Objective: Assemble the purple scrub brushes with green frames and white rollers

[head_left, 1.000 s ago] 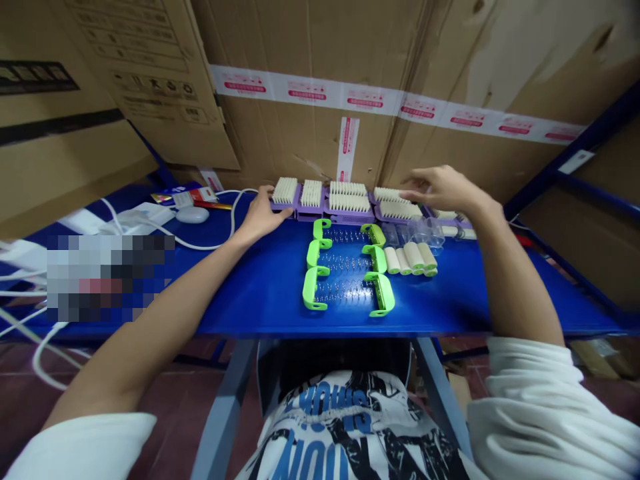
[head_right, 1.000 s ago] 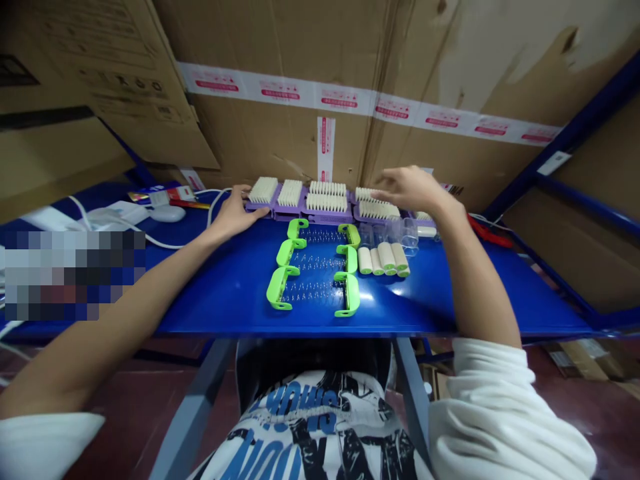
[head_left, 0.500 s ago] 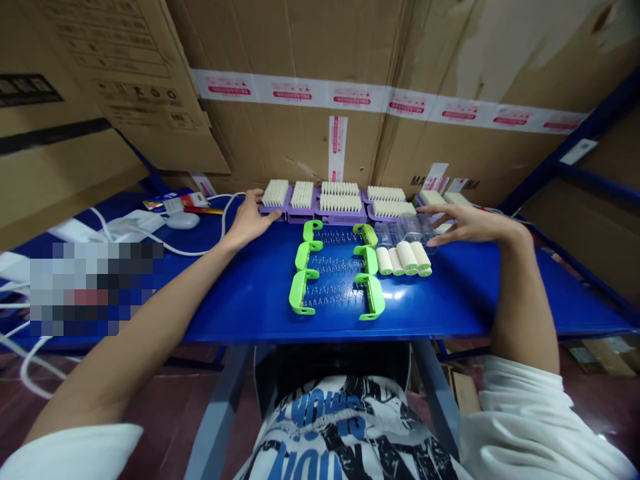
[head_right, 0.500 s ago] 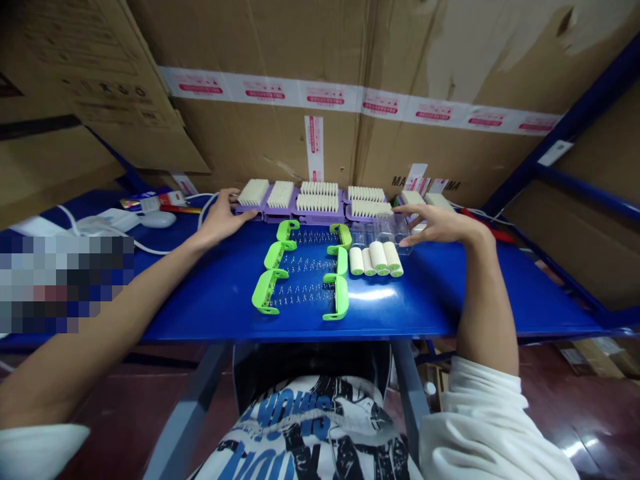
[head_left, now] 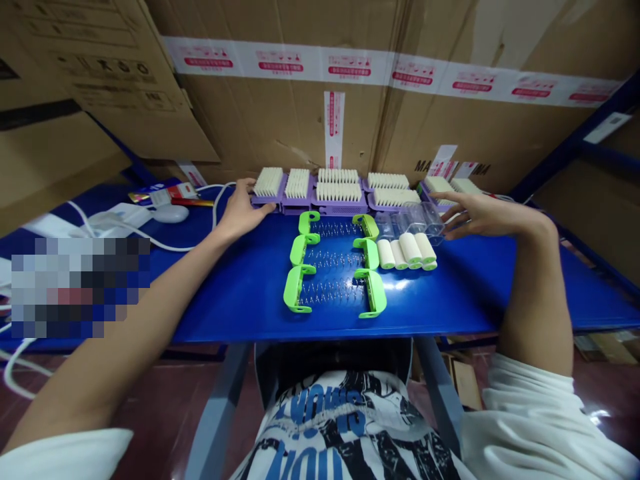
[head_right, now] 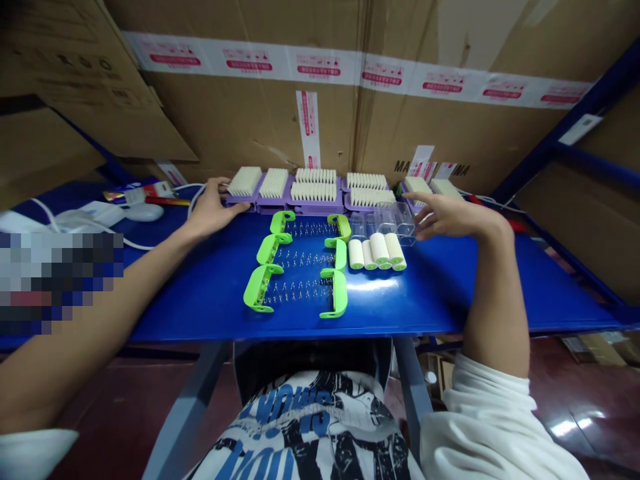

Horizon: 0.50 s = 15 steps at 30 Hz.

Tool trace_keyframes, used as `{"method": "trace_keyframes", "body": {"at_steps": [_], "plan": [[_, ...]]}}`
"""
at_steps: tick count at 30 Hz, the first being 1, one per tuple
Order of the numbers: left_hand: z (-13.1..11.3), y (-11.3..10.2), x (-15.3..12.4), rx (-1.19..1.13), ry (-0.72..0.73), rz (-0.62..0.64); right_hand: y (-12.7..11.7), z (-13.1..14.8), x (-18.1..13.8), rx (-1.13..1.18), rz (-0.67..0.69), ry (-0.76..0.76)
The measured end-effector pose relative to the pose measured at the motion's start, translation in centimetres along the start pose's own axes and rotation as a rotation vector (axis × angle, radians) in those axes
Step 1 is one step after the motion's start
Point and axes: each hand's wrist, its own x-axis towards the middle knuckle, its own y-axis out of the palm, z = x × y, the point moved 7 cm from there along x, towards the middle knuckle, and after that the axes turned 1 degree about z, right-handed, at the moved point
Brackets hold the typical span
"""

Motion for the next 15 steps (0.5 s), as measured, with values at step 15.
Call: {"method": "trace_keyframes", "body": {"at_steps": [15], "plan": [[0.1, 0.1, 0.3, -0.039, 0.001, 0.015, -5.1, 0.3, -2.2, -0.156, -0.878, 0.170]]}}
